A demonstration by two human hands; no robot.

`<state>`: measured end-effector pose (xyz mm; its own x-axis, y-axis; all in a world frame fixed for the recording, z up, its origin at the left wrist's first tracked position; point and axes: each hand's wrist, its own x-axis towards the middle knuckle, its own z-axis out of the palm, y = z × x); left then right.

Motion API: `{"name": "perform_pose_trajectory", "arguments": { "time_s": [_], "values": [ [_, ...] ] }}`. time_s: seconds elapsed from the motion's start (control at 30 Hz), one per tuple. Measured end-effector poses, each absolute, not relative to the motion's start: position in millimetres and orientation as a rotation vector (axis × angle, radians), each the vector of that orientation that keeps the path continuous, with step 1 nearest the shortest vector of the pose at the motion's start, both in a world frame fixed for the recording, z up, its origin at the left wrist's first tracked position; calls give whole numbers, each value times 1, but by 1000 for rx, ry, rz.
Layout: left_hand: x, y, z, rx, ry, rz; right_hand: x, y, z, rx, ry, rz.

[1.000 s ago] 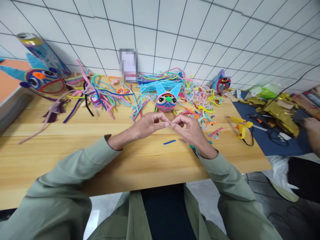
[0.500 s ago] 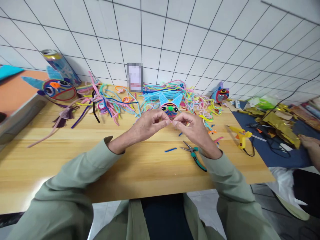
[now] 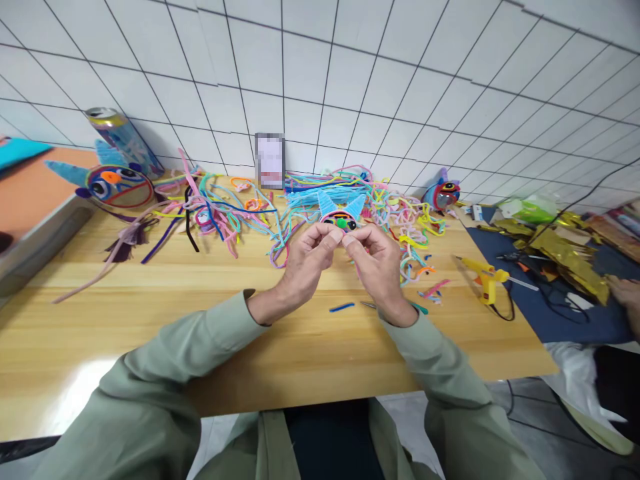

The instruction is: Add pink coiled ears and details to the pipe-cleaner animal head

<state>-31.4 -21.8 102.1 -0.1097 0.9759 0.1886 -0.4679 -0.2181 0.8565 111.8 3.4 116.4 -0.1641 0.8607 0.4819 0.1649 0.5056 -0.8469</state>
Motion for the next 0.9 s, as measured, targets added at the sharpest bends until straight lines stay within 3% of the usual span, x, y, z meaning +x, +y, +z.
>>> {"name": "perform_pose_trajectory", "arguments": {
  "time_s": [0.27,0.57,0.9],
  "values": [
    [-40,-12,104,896,747,1495,111,8,116,-926,-1615,947],
    [-85,8,123,1913,936,1226,129,17,126,-960,-1889,836],
    [-93,7,128,2185,1074,1071,131,15,127,-982,-2009,728]
  ]
}}
